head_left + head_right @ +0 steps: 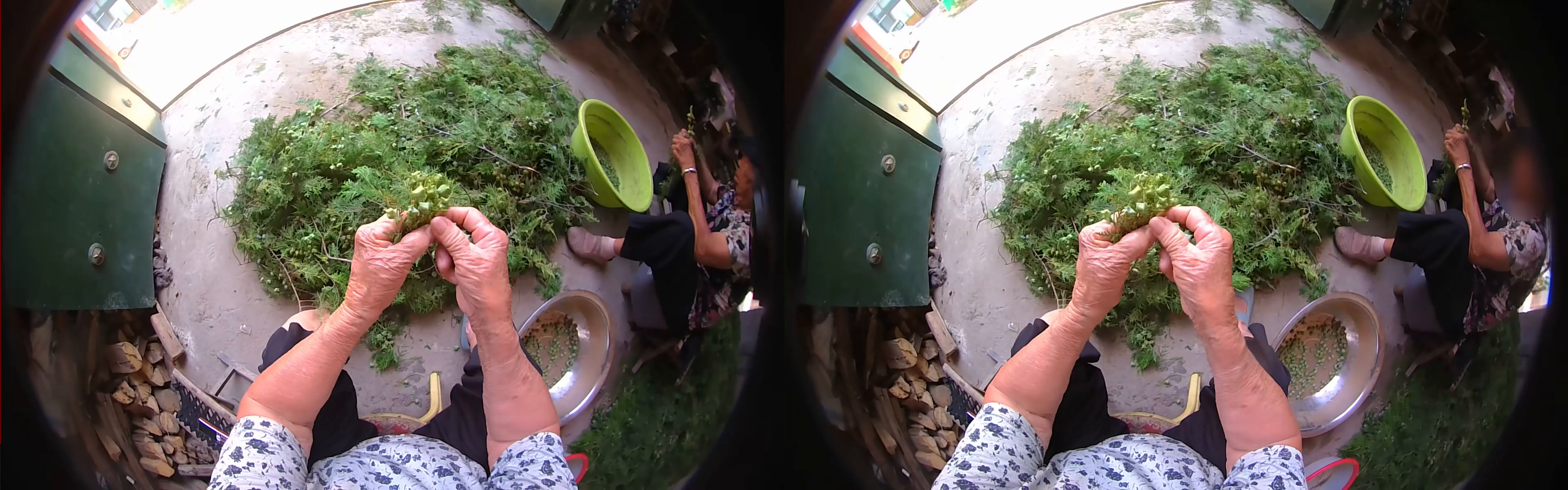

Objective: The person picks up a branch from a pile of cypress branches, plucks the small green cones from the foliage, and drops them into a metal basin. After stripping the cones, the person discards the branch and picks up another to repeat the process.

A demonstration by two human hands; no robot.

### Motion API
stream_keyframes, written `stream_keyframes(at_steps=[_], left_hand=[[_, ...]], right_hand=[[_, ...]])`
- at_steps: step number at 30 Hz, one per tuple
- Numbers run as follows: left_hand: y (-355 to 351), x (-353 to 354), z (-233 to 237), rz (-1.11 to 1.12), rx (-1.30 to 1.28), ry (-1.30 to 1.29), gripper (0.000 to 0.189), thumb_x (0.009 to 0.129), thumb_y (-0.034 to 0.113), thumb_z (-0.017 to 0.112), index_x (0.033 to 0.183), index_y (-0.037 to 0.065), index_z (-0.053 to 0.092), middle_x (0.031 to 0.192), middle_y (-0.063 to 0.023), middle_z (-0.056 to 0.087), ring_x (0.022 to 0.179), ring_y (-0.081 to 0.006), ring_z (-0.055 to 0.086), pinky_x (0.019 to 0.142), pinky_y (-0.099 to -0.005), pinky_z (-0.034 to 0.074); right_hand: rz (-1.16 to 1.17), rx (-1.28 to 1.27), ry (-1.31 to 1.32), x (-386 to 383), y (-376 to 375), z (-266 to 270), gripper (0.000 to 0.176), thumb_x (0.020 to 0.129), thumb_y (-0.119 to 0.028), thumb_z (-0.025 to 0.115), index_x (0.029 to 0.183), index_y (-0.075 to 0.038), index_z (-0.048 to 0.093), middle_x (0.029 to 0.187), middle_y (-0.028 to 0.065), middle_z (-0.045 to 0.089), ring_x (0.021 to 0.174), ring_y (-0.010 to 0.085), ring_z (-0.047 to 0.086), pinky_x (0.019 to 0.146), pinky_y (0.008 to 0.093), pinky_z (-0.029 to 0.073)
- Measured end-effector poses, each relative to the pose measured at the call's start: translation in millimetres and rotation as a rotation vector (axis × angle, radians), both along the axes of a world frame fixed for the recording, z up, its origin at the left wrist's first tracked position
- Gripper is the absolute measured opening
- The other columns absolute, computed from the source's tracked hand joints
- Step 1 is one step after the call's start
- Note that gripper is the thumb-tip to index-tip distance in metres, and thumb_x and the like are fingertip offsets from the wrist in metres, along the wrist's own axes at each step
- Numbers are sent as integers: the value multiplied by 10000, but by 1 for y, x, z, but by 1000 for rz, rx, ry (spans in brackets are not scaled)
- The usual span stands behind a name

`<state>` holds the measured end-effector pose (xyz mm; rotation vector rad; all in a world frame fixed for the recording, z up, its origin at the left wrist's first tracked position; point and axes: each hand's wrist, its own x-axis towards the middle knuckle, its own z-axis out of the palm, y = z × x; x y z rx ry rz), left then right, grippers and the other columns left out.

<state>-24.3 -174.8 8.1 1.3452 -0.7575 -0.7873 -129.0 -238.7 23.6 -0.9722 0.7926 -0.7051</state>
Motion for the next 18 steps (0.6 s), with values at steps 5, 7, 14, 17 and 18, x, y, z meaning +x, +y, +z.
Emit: stream_keyframes(at_steps=[5,7,14,17,18], left_hand=[[0,5,-1,-32,-20,451,126,782,80,632,892,27,662,684,33,578,587,-46,450,534,-214,371],[-1,4,3,-12,5,421,114,784,81,631,879,30,667,670,37,571,576,-39,444,525,-210,361],[-1,2,8,29,61,350,105,805,133,641,851,43,668,620,54,542,529,-18,420,453,-189,318],[0,3,7,-24,90,315,113,811,149,640,844,44,665,611,54,536,518,-16,413,438,-190,304],[0,3,7,-65,104,301,115,813,154,639,841,45,664,609,52,534,510,-18,408,433,-194,297]], right_hand=[[-4,234,-239,-7,-10,-1,168,870,-134,575,961,6,557,767,42,577,516,63,495,382,175,336],[-27,270,-285,-8,-15,0,161,876,-110,534,981,11,541,833,77,581,566,104,508,399,208,356],[31,257,-184,-4,-7,0,225,860,-132,598,1030,4,544,786,35,588,546,60,504,383,182,342],[45,192,-176,-3,-5,-6,251,854,-167,622,1027,2,556,733,9,569,521,36,478,370,166,319],[44,192,-176,-3,-5,-7,251,854,-167,622,1027,2,556,733,9,569,521,36,478,370,166,319]])
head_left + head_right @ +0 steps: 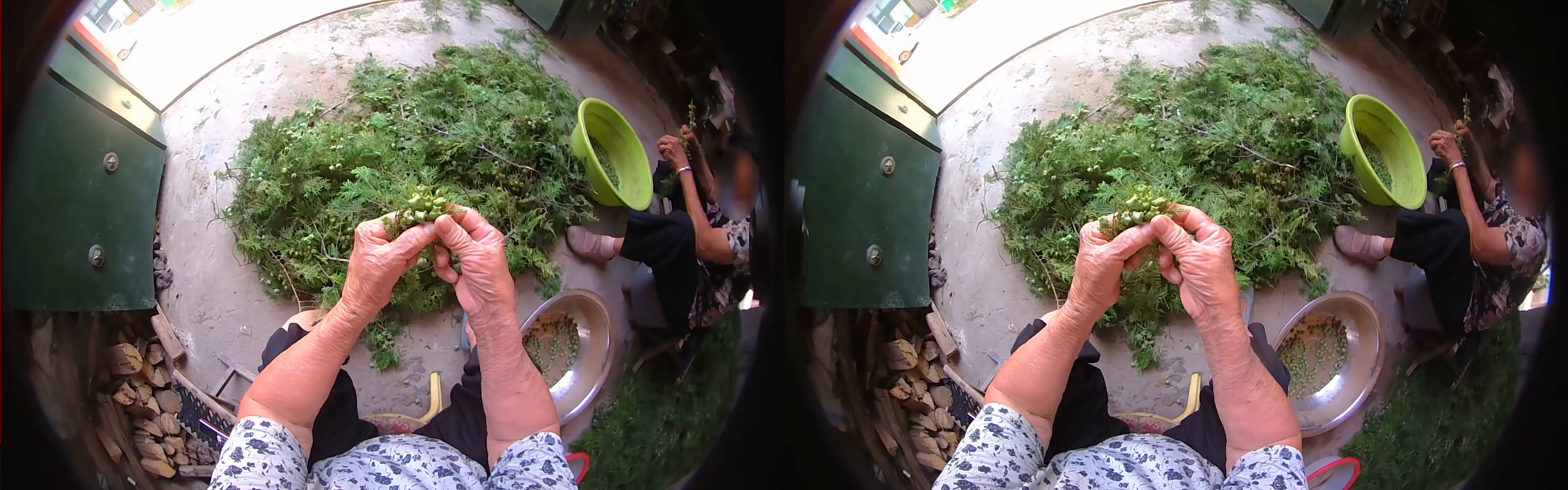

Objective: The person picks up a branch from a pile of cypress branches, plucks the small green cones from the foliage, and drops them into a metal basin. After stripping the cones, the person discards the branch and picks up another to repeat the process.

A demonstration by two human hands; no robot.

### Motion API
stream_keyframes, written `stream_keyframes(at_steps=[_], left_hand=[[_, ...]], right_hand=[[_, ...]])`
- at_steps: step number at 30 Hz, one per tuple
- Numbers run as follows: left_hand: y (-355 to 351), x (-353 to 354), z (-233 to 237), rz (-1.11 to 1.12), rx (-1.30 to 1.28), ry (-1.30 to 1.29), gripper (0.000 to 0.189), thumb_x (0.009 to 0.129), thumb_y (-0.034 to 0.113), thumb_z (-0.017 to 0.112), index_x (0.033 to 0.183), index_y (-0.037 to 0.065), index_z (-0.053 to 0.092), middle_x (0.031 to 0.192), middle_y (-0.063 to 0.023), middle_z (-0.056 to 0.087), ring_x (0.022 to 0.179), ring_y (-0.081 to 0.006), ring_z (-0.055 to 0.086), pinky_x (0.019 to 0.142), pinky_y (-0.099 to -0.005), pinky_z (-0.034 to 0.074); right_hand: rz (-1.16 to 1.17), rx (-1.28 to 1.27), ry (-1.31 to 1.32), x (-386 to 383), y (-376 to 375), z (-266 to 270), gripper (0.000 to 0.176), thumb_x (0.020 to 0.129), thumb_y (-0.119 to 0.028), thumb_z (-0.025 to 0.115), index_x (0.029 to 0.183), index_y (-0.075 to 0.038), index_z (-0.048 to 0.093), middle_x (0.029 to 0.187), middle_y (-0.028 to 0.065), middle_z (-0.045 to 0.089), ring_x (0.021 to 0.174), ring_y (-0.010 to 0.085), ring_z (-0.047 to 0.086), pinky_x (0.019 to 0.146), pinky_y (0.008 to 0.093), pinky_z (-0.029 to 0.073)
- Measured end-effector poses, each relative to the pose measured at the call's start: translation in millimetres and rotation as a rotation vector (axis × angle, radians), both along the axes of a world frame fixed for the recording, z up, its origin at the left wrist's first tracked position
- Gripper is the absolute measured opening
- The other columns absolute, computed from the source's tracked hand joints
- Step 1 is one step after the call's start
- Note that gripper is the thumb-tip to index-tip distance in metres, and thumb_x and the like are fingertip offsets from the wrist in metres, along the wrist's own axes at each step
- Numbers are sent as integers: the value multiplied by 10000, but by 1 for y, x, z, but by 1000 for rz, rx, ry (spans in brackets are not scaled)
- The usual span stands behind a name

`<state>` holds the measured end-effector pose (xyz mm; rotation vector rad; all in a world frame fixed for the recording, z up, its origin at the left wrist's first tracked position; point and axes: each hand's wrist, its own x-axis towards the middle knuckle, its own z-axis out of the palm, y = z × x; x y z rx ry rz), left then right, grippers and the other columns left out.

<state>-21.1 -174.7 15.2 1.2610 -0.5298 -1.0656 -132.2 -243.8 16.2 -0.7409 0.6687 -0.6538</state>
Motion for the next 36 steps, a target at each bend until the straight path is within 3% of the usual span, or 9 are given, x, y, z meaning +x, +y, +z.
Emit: stream_keyframes(at_steps=[8,11,17,23,27,30,31,33,36], left_hand=[[0,6,0,15,-57,340,131,800,153,635,817,24,649,589,36,527,473,-44,365,432,-203,249],[-1,11,-2,64,-73,438,129,807,149,627,824,22,640,608,19,549,488,-61,424,437,-209,288],[-2,15,-5,135,-156,431,101,777,126,662,814,35,640,691,-28,615,552,-93,536,474,-214,366],[4,24,-8,128,-168,334,109,751,96,679,829,30,640,698,-38,633,562,-88,542,477,-212,363],[5,27,-4,138,-131,359,129,756,88,673,862,21,646,728,-53,650,575,-80,550,472,-198,364],[6,27,-2,104,-123,339,138,762,77,665,885,17,647,737,-56,656,591,-81,563,479,-185,378],[5,27,-3,102,-121,338,138,762,77,665,885,17,647,737,-56,656,591,-81,563,479,-185,378],[4,25,-4,79,-109,367,134,768,51,657,893,7,634,751,-55,649,625,-97,582,501,-191,410],[1,18,-6,49,-68,424,138,776,32,654,904,-4,618,779,-56,639,658,-116,597,523,-208,438]], right_hand=[[-23,289,-272,-6,-6,-5,194,873,-142,588,997,4,555,736,23,544,543,67,480,382,177,331],[-71,152,-288,-14,-17,1,194,874,-129,581,1009,8,553,788,49,564,574,87,502,400,188,351],[-213,-38,152,-79,-48,-11,202,812,-11,591,1012,1,563,766,45,574,556,73,518,379,174,351],[-881,19,662,-220,-84,-80,249,775,16,586,1022,-3,577,742,33,547,533,71,480,366,193,305],[-1189,396,1098,-280,-77,-107,246,767,-10,581,1013,-10,592,931,130,600,796,232,584,673,414,475],[-1174,591,1149,-373,-102,-195,276,755,-32,600,1024,24,579,1040,141,590,981,287,548,870,437,408],[-1174,595,1148,-374,-103,-208,276,755,-32,600,1024,24,579,1040,141,590,981,287,548,870,437,408],[-1150,191,975,-379,-106,-224,329,750,-78,628,1042,57,562,1079,146,581,1015,275,533,892,390,400],[-854,51,648,-243,-81,-107,399,790,-152,617,1149,-3,526,1051,140,597,989,252,565,883,414,427]])
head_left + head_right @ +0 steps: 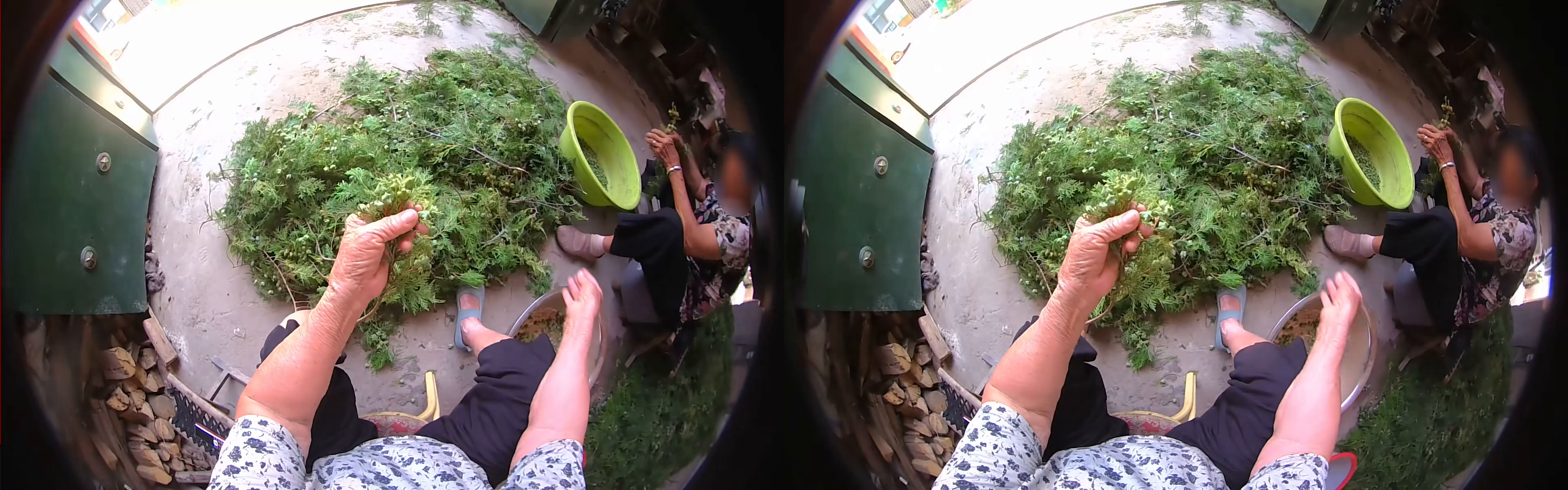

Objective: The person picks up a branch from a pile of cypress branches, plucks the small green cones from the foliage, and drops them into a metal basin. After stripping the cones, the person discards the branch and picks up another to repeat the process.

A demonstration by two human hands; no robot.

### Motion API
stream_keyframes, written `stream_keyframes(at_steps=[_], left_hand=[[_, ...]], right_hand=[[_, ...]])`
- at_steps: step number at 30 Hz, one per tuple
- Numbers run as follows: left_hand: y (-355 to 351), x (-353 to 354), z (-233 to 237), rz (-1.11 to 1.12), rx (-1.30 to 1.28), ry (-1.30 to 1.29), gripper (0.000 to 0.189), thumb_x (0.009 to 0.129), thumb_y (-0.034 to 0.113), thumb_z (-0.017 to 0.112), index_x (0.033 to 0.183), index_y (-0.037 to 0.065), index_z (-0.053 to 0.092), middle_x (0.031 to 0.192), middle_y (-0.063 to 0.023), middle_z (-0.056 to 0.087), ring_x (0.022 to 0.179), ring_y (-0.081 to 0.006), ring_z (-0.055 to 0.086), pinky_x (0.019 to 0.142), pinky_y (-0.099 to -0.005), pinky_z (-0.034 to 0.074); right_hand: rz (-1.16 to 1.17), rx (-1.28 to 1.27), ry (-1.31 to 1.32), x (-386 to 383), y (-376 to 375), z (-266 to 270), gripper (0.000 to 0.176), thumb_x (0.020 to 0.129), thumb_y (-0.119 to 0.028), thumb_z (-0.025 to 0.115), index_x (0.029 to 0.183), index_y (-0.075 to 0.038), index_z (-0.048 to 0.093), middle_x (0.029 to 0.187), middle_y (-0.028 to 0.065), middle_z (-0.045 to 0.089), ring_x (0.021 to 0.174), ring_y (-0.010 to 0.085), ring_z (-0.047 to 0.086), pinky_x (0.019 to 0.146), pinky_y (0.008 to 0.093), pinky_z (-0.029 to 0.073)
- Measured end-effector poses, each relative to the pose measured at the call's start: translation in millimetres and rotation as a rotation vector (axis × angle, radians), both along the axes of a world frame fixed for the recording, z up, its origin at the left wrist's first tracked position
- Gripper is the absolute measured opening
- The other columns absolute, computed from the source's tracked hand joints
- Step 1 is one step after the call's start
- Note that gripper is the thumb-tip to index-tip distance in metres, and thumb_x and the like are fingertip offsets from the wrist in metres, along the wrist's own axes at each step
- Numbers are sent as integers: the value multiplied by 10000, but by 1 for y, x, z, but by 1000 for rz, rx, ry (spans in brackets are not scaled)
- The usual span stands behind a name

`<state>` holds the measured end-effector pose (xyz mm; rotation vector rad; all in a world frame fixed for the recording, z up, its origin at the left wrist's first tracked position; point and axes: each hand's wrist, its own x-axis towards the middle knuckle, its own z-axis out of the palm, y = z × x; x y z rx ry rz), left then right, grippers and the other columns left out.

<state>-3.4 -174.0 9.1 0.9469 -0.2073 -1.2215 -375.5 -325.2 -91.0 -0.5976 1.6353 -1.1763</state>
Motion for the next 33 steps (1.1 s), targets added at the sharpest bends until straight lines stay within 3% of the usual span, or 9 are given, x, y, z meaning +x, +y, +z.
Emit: stream_keyframes(at_steps=[3,6,9,13,15,18,22,24,33], left_hand=[[-3,-9,-2,-15,-10,5,174,782,43,657,930,-24,596,794,-74,624,653,-148,607,517,-199,443],[-4,-16,-1,-57,-16,0,158,788,40,651,930,-4,597,817,-55,623,687,-145,609,536,-216,446],[-6,-19,-5,-85,-29,-18,137,792,52,651,916,4,617,816,-44,632,685,-127,600,543,-218,438],[-6,-22,-1,-153,-1,-66,151,772,55,670,909,14,623,798,-36,630,672,-113,592,537,-218,438],[-6,-23,2,-189,14,-70,168,756,51,683,907,19,618,793,-33,627,675,-118,597,534,-217,439],[-7,-25,4,-204,83,-176,110,769,67,664,871,35,640,714,-5,609,589,-67,519,510,-207,400],[-6,-24,0,-191,74,-153,75,762,98,656,740,52,602,613,16,528,509,-77,437,545,-248,418],[-6,-22,-2,-177,97,-102,174,771,126,649,636,72,554,565,16,485,495,-79,410,552,-256,410],[-6,-28,0,-227,104,-58,111,768,119,654,710,72,573,557,31,457,488,-68,391,540,-261,404]], right_hand=[[470,-226,-214,104,16,50,277,856,-108,587,1102,11,547,869,78,623,727,141,618,652,245,524],[723,-282,-304,172,51,81,177,852,-75,591,1006,11,609,852,82,650,720,127,625,612,229,511],[860,-339,-333,207,77,100,247,813,19,598,1059,0,602,938,61,632,810,104,597,706,215,497],[881,-351,-358,214,82,95,224,806,15,615,1028,-12,619,920,38,621,770,80,572,692,202,483],[860,-352,-233,211,77,93,188,805,10,621,993,1,627,920,38,619,736,79,574,657,197,482],[861,-382,-249,211,76,88,161,811,-7,626,971,6,629,868,31,624,691,77,570,604,202,484],[882,-311,-430,212,83,90,204,816,-27,630,1016,8,608,863,36,627,691,78,576,578,199,489],[863,-283,-450,210,83,91,216,817,-26,629,1029,8,601,867,40,627,692,80,581,578,197,492],[831,-374,-263,212,86,96,162,830,-32,616,988,6,620,799,42,626,611,78,576,557,196,478]])
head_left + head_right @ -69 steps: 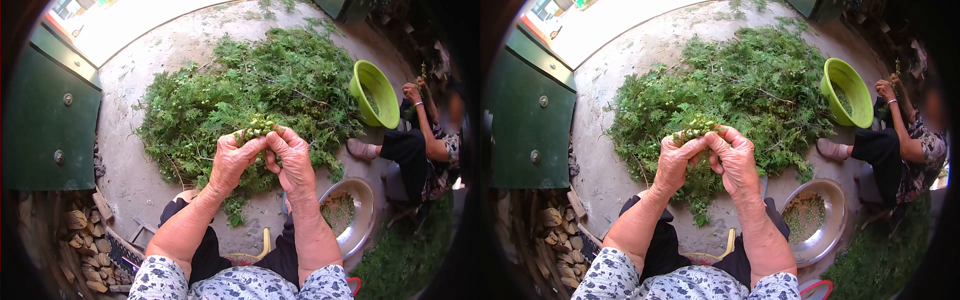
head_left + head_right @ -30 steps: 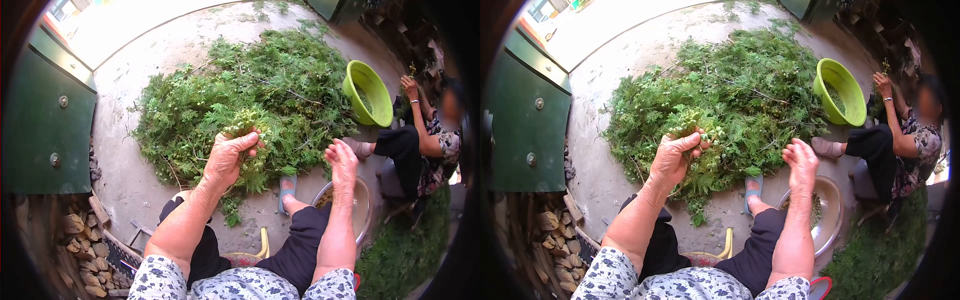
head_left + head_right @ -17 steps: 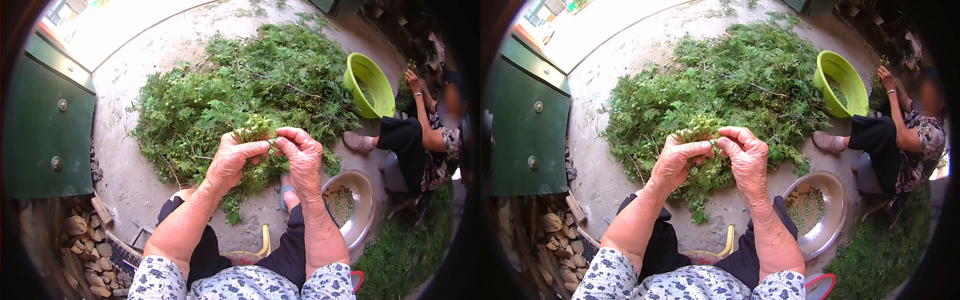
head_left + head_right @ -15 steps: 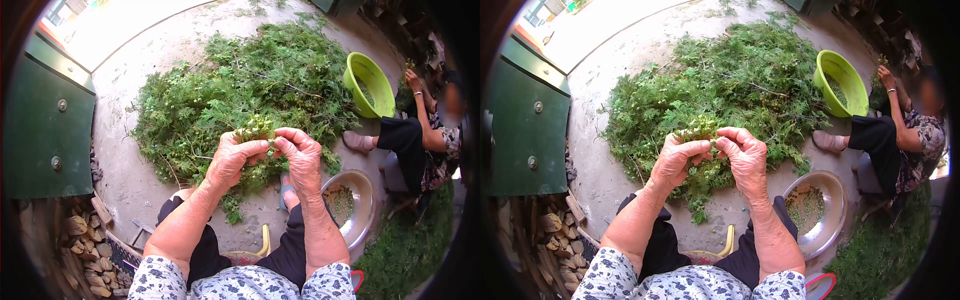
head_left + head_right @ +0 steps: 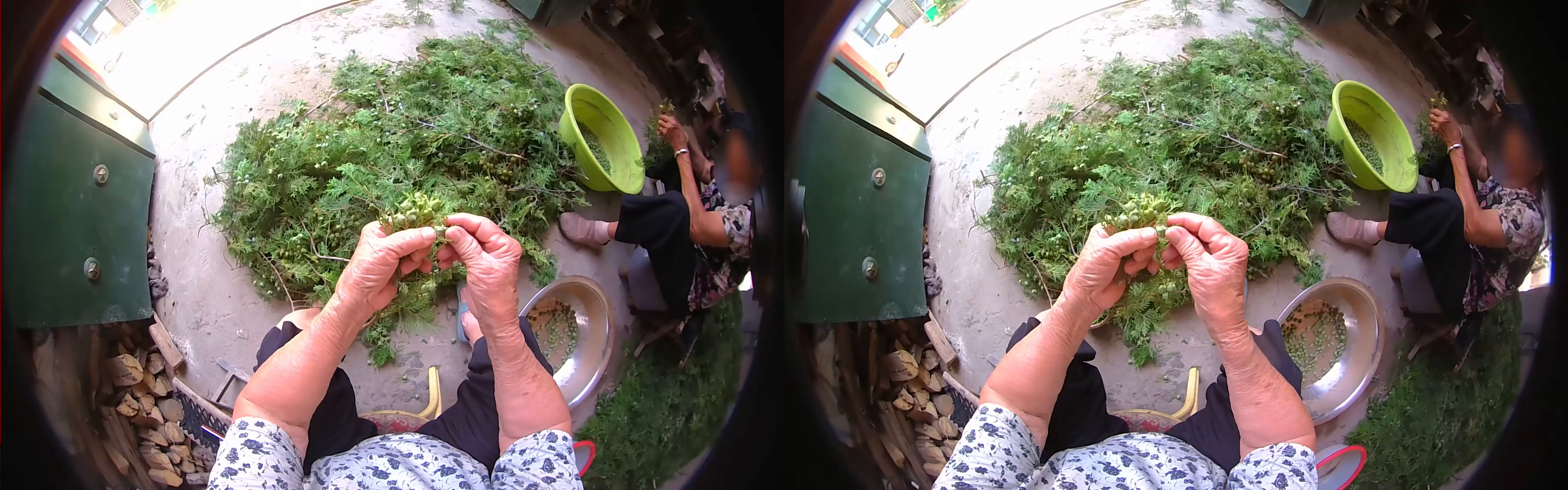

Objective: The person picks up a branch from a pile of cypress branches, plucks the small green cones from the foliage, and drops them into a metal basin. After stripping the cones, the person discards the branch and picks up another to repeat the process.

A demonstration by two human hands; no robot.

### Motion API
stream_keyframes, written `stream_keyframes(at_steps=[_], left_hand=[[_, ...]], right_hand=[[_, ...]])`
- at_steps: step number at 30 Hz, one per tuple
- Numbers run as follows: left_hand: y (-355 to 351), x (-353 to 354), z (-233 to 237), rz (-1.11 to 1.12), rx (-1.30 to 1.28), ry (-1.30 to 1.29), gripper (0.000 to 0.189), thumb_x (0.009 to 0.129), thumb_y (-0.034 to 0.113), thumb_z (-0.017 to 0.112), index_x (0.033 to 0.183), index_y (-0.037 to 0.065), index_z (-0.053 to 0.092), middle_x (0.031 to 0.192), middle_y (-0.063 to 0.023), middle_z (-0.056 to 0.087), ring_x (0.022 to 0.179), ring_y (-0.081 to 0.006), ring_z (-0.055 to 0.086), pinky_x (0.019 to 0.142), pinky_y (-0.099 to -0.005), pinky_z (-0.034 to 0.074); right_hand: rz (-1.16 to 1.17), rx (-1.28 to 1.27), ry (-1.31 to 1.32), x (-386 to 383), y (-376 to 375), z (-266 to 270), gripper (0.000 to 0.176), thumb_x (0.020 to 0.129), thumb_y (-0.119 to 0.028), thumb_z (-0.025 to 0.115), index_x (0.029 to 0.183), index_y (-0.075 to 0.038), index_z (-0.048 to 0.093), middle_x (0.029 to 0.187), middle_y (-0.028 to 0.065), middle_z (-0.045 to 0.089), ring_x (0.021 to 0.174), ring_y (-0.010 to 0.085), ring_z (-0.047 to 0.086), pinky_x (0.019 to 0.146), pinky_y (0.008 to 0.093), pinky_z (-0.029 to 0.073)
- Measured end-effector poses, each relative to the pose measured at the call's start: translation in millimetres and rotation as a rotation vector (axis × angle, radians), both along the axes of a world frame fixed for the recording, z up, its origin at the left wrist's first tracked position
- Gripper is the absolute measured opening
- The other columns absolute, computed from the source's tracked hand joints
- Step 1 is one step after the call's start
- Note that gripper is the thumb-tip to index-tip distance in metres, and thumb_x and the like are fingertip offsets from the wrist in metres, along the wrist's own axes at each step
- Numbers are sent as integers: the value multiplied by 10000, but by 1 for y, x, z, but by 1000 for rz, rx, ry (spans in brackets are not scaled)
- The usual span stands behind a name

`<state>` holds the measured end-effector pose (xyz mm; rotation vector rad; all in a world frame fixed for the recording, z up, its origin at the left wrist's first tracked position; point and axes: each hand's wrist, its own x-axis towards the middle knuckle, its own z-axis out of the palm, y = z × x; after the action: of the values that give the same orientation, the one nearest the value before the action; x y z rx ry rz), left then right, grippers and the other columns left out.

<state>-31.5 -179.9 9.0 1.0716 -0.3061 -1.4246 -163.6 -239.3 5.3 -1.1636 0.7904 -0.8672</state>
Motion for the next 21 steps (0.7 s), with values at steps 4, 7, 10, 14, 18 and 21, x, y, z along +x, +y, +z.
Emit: stream_keyframes(at_steps=[4,7,10,14,18,21], left_hand=[[0,1,3,-45,-50,-36,126,774,121,647,689,78,565,527,39,426,469,-67,365,536,-267,395],[1,2,2,-45,-52,55,189,781,119,639,627,90,532,507,40,397,462,-73,346,541,-281,395],[0,2,-3,1,-36,5,240,782,120,638,585,99,502,499,39,381,461,-79,336,546,-293,395],[-1,2,0,33,-40,-46,219,782,119,641,604,94,515,502,38,394,464,-71,346,545,-280,394],[-3,-3,6,60,-30,-106,154,779,117,651,667,78,552,526,45,427,472,-55,361,542,-257,390],[-1,-4,1,43,-24,-101,116,781,117,652,711,72,572,549,50,442,478,-49,362,541,-252,388]], right_hand=[[46,161,-93,-3,-3,-2,141,870,-71,574,976,17,600,750,33,606,588,82,553,519,212,462],[86,391,-338,-6,-9,-9,153,892,-97,546,988,19,573,752,35,587,604,96,546,521,237,458],[80,496,-480,-8,-16,-3,166,902,-107,528,1011,17,539,790,44,573,645,114,547,553,257,459],[71,340,-426,-10,-16,15,154,889,-87,544,1006,12,548,817,35,557,610,87,518,530,220,429],[71,-86,148,-2,-4,15,157,817,-37,622,972,-20,642,785,-23,507,562,29,460,483,175,372],[54,-130,192,2,1,7,149,808,-38,634,955,-17,649,785,-27,504,559,29,460,487,174,378]])
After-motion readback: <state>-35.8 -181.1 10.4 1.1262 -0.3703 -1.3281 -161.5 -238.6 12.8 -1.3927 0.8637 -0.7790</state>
